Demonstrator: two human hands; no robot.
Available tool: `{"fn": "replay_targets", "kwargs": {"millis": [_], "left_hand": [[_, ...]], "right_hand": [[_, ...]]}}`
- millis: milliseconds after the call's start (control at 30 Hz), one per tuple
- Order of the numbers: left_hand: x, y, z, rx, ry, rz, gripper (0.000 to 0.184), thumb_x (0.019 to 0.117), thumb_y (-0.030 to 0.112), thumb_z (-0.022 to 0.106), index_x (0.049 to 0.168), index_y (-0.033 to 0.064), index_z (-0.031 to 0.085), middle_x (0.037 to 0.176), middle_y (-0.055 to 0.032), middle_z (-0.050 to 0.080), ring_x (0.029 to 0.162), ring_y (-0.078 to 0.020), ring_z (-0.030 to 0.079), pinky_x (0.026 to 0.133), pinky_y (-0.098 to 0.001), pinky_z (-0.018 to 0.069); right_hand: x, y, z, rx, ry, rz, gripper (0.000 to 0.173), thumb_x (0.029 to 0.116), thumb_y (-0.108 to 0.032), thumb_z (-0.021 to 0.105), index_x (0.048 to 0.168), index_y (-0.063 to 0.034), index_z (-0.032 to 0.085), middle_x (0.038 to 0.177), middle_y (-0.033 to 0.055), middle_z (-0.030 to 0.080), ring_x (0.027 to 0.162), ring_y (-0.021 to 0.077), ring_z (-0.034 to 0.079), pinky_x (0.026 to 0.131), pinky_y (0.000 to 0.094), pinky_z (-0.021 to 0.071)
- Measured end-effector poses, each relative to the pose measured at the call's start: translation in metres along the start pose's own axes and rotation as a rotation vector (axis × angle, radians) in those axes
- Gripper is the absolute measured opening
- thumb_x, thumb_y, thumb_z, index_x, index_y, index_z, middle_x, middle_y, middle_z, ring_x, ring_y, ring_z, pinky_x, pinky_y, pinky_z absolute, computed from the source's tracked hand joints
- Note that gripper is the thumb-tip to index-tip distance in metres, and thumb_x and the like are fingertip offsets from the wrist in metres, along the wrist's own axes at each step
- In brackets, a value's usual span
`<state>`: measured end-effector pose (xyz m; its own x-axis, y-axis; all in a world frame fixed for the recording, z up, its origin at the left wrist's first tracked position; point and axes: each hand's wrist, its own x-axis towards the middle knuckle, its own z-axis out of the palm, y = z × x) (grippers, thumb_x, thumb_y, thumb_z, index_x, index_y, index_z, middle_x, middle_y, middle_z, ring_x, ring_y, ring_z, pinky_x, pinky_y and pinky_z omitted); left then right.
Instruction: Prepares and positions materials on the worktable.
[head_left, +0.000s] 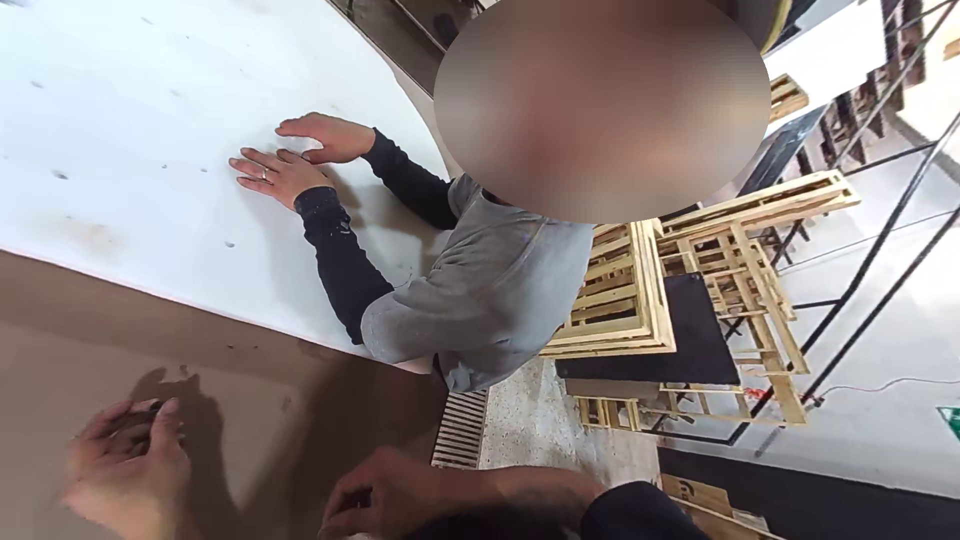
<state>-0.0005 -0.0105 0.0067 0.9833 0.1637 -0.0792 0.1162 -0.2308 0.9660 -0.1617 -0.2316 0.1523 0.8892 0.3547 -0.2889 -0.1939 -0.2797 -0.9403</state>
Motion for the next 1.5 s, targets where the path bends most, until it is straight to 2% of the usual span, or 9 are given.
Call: {"fn": "replay_targets", "kwargs": {"millis": [467, 667, 933, 1000, 1067, 1100, 1200, 1233, 1500], "left_hand": [[-0.002, 0.002, 0.002, 0.012, -0.001, -0.001, 0.051, 0.0966, 0.022, 0.072, 0.137, -0.0015, 0.053, 0.110, -0.0062, 0.066, 0.078, 0.0005, 0.063, 0.067, -0.0191, 0.0559], [-0.003, -0.004, -0.001, 0.026, -0.007, 0.008, 0.052, 0.0963, 0.022, 0.072, 0.138, -0.0020, 0.051, 0.112, -0.0078, 0.066, 0.080, -0.0013, 0.065, 0.070, -0.0209, 0.0579], [-0.002, 0.000, 0.001, 0.032, -0.018, -0.007, 0.052, 0.0972, 0.024, 0.072, 0.139, -0.0011, 0.052, 0.114, -0.0082, 0.066, 0.081, -0.0015, 0.064, 0.070, -0.0207, 0.0563], [-0.002, -0.001, 0.001, 0.019, -0.015, -0.016, 0.052, 0.0973, 0.023, 0.071, 0.139, -0.0015, 0.052, 0.111, -0.0073, 0.066, 0.078, 0.0003, 0.063, 0.068, -0.0190, 0.0553], [-0.001, -0.003, 0.002, 0.019, -0.014, -0.014, 0.051, 0.0979, 0.023, 0.070, 0.138, -0.0015, 0.052, 0.109, -0.0063, 0.066, 0.076, 0.0013, 0.062, 0.067, -0.0179, 0.0545], [-0.001, -0.005, 0.002, 0.026, -0.015, -0.012, 0.051, 0.0979, 0.023, 0.071, 0.138, -0.0014, 0.052, 0.110, -0.0063, 0.066, 0.077, 0.0013, 0.062, 0.067, -0.0179, 0.0544], [0.000, -0.009, 0.003, 0.034, -0.011, 0.004, 0.053, 0.0967, 0.025, 0.073, 0.138, -0.0008, 0.052, 0.112, -0.0065, 0.066, 0.079, 0.0001, 0.063, 0.069, -0.0192, 0.0553], [0.000, -0.008, 0.002, 0.040, -0.006, 0.010, 0.053, 0.0965, 0.025, 0.073, 0.138, -0.0010, 0.053, 0.113, -0.0070, 0.066, 0.080, -0.0004, 0.063, 0.070, -0.0199, 0.0556], [-0.001, -0.010, 0.000, 0.045, -0.007, 0.018, 0.051, 0.0967, 0.026, 0.073, 0.138, 0.0009, 0.054, 0.111, -0.0072, 0.067, 0.080, -0.0014, 0.064, 0.071, -0.0208, 0.0565]], "right_hand": [[-0.018, -0.001, -0.015, 0.079, 0.127, 0.097, 0.018, 0.1032, -0.011, 0.062, 0.110, 0.0027, 0.072, 0.090, 0.0108, 0.074, 0.074, 0.0130, 0.070, 0.070, 0.0291, 0.0600], [-0.019, 0.002, 0.001, 0.038, 0.031, 0.013, 0.018, 0.1017, -0.010, 0.064, 0.108, 0.0002, 0.077, 0.082, 0.0093, 0.075, 0.066, 0.0107, 0.068, 0.064, 0.0284, 0.0579], [-0.015, 0.002, 0.007, -0.043, -0.022, -0.044, 0.015, 0.0991, -0.009, 0.068, 0.107, -0.0004, 0.077, 0.091, 0.0091, 0.077, 0.076, 0.0120, 0.072, 0.072, 0.0307, 0.0599], [-0.016, 0.000, 0.002, -0.004, -0.026, -0.022, 0.029, 0.0935, -0.007, 0.074, 0.120, 0.0036, 0.071, 0.090, 0.0123, 0.076, 0.071, 0.0155, 0.070, 0.068, 0.0320, 0.0595], [-0.015, -0.006, -0.003, 0.046, -0.061, 0.024, 0.069, 0.0836, -0.004, 0.083, 0.145, 0.0033, 0.053, 0.096, 0.0148, 0.076, 0.070, 0.0195, 0.072, 0.068, 0.0348, 0.0620], [-0.014, -0.008, -0.003, 0.054, -0.067, 0.021, 0.071, 0.0824, -0.003, 0.084, 0.146, 0.0030, 0.052, 0.097, 0.0149, 0.076, 0.070, 0.0197, 0.072, 0.068, 0.0350, 0.0621], [-0.013, -0.005, 0.001, 0.010, -0.046, -0.094, 0.016, 0.0925, 0.000, 0.073, 0.107, 0.0039, 0.076, 0.090, 0.0119, 0.077, 0.076, 0.0140, 0.073, 0.073, 0.0304, 0.0613], [-0.011, -0.004, 0.002, -0.008, -0.061, -0.116, 0.011, 0.0943, -0.001, 0.071, 0.102, 0.0027, 0.077, 0.090, 0.0111, 0.077, 0.077, 0.0131, 0.073, 0.074, 0.0298, 0.0609], [-0.016, 0.010, 0.007, -0.010, -0.090, -0.080, 0.018, 0.1003, -0.001, 0.061, 0.111, 0.0023, 0.076, 0.090, 0.0133, 0.076, 0.073, 0.0162, 0.071, 0.071, 0.0325, 0.0589]]}}
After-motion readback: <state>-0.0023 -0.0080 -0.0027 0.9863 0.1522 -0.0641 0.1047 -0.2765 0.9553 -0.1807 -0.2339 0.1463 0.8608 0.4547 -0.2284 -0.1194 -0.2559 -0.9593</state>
